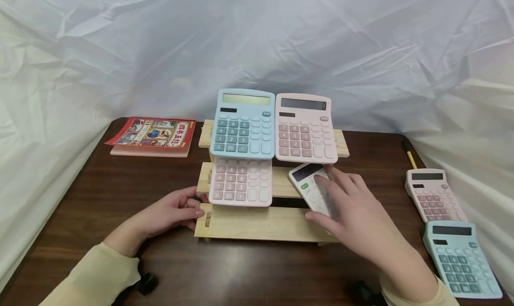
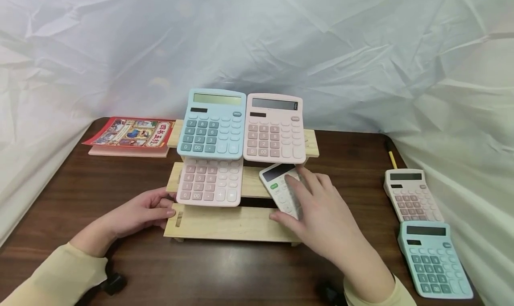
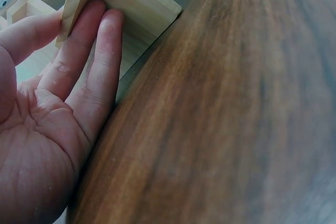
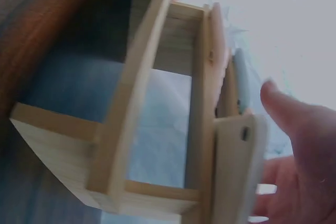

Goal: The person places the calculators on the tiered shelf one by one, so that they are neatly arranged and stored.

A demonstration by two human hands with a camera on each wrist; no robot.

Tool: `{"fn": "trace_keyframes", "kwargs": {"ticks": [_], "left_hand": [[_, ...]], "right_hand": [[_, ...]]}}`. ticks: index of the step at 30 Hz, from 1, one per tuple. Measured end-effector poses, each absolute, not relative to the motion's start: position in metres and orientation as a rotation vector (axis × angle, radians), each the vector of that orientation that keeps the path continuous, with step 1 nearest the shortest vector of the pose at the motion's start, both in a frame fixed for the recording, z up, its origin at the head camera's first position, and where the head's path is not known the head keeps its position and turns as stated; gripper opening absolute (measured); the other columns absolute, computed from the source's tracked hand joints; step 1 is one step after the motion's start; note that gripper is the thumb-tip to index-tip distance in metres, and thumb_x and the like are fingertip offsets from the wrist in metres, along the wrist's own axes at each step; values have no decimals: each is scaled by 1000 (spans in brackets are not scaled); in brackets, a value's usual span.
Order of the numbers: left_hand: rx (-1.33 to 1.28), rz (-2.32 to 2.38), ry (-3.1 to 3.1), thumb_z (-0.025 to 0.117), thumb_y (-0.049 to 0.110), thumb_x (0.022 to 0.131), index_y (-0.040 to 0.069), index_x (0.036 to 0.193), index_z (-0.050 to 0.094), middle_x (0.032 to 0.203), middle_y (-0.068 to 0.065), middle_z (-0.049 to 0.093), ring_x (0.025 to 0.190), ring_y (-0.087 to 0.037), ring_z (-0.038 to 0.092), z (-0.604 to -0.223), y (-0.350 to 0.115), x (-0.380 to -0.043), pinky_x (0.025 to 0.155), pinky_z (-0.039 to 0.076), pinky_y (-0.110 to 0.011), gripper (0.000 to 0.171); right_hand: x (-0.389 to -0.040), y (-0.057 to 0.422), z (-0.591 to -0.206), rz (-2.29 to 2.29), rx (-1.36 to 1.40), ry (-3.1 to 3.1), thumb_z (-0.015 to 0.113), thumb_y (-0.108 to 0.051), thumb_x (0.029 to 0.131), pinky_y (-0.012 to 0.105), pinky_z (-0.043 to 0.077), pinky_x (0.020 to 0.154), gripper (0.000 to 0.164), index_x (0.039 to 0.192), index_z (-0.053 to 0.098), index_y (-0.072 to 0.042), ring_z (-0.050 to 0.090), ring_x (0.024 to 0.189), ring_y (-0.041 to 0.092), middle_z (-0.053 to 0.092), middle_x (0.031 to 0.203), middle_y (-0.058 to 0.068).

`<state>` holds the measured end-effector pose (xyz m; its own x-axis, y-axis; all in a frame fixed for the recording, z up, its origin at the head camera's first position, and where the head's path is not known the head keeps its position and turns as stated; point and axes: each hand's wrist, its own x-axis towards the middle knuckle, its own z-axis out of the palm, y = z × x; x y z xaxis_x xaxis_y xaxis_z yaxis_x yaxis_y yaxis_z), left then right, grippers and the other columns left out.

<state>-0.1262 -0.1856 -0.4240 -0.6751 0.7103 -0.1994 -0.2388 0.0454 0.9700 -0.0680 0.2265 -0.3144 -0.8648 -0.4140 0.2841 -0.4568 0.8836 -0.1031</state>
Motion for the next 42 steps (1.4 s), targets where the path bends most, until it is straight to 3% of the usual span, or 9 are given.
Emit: {"fn": "trace_keyframes", "kwargs": {"ticks": [4,7,9,11,14,19,24,33,42], "left_hand": [[483,1719,1634,57,12,99,-6,129,36,110,-26,64,95,-31,65,-425,-186,-126,76,56,-46,41],[478,1719,1637,57,12,99,-7,129,36,110,-26,64,95,-31,66,-426,-186,-126,75,56,-46,41],[473,1717,1630,57,12,99,-7,130,35,111,-26,64,97,-32,65,-426,-186,-126,76,56,-47,42],[469,1713,1635,57,12,99,-7,130,35,111,-26,64,97,-33,65,-426,-186,-126,76,56,-48,43],[458,1712,1649,58,13,98,-6,131,36,111,-26,64,96,-33,65,-425,-185,-126,76,56,-47,44],[452,1704,1645,58,14,98,-6,131,36,111,-26,64,96,-32,66,-424,-185,-126,76,56,-47,44],[466,1719,1633,57,12,99,-6,132,35,112,-26,64,98,-34,65,-425,-184,-127,76,56,-48,44],[461,1714,1640,57,13,99,-6,131,35,113,-27,64,98,-34,65,-427,-186,-125,77,56,-47,43],[468,1710,1640,56,13,99,-6,131,35,113,-27,64,99,-35,65,-426,-186,-125,77,56,-48,43]], "right_hand": [[-61,236,-306,186,780,-2950,61,-75,76,50,41,98,101,151,33,-13,30,135,35,21,158,15],[-58,243,-302,163,868,-3032,68,-69,76,45,43,98,106,155,20,-18,20,143,30,5,162,9],[-57,248,-300,163,899,-3051,77,-56,75,40,47,94,105,156,18,-22,19,144,25,1,162,5],[-58,252,-298,158,924,-3033,81,-41,75,37,47,92,103,155,19,-25,22,143,22,4,162,1],[-60,256,-297,163,973,-2975,84,-31,72,39,45,92,100,154,26,-27,28,140,21,13,161,-1],[-62,253,-299,225,1017,-2901,84,-42,71,49,37,97,91,149,38,-29,35,134,23,26,157,-1],[-63,246,-302,240,1006,-2824,82,-49,71,46,36,97,84,144,47,-27,40,128,23,35,150,2],[-64,240,-308,193,967,-2767,71,-56,80,46,38,96,72,142,51,-26,45,122,27,40,148,5],[-70,236,-314,206,943,-2707,67,-55,83,48,38,94,65,137,56,-21,48,115,31,45,145,9]]}}
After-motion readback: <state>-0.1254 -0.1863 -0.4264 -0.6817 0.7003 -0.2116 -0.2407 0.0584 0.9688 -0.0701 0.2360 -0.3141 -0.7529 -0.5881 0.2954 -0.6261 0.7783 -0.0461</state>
